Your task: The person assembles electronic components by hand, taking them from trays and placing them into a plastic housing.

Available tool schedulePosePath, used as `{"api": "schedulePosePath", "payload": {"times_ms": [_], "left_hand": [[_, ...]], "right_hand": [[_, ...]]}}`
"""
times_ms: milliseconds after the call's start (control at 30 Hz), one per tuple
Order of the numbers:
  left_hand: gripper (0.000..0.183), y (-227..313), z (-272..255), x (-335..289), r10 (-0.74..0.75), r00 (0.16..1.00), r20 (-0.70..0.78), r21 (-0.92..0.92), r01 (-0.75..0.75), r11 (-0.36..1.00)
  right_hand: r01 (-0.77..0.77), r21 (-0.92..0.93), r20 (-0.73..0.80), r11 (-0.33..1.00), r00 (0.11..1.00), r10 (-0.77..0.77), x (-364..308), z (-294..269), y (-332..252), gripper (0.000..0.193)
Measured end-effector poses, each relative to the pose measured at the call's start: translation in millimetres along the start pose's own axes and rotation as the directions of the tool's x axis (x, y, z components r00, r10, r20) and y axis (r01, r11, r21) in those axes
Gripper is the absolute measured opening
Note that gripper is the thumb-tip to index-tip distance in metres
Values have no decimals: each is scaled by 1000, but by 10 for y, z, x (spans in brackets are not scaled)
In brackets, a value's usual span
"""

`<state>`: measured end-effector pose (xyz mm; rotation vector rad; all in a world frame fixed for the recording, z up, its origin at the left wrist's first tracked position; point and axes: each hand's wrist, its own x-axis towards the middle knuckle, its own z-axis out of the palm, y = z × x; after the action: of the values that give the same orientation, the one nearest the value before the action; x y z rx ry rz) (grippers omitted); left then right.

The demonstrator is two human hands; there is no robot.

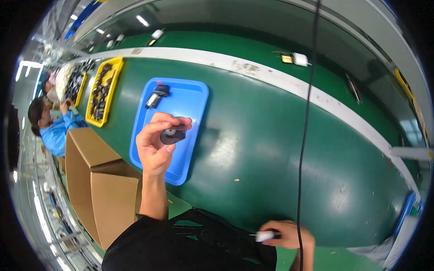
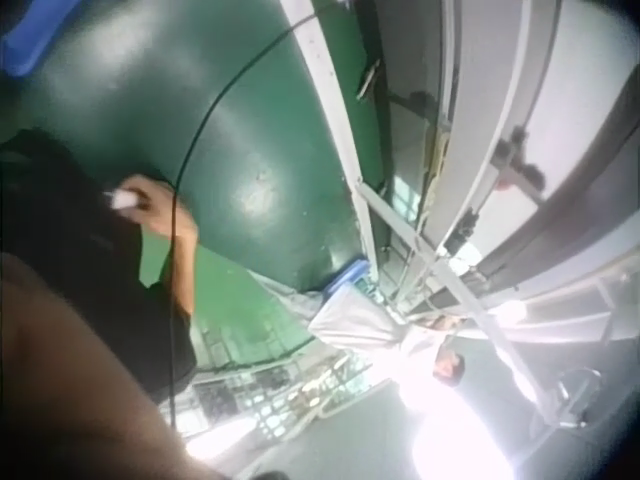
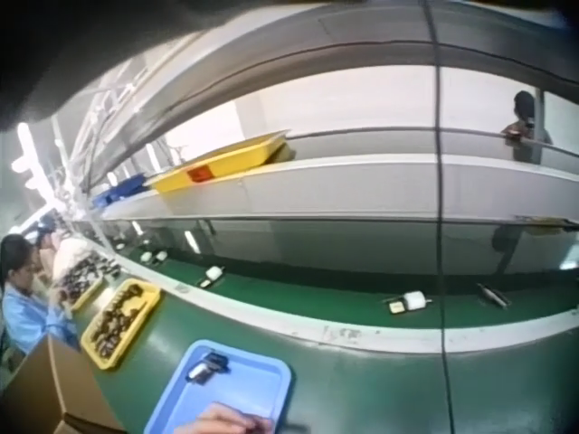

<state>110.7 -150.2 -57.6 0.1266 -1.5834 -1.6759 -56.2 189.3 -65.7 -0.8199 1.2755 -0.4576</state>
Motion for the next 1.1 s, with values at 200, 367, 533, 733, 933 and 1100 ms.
{"api": "schedulePosePath", "payload": {"times_ms": [200,367,533,733,933,1100], "left_hand": [[53,-92,594,61,-298,952,69,-255,306,917],[48,-132,854,-61,-407,893,193,-612,433,661],[51,-255,1027,-151,-403,807,431,-841,521,143],[50,-165,1199,-113,-492,785,377,-794,547,264],[43,-176,1230,-64,-526,801,287,-661,563,496],[44,-142,1408,-1,-590,765,259,-607,604,516]], "right_hand": [[744,66,-662,665,531,-529,525,181,-522,41],[500,-484,-821,718,25,-570,407,-158,-953,33],[345,-575,-781,742,39,-624,76,-118,-1165,33],[265,-600,-765,755,87,-638,49,-106,-1264,32],[276,-575,-782,770,93,-617,57,-202,-1200,30],[254,-543,-818,800,59,-573,-22,-252,-1096,25]]}}
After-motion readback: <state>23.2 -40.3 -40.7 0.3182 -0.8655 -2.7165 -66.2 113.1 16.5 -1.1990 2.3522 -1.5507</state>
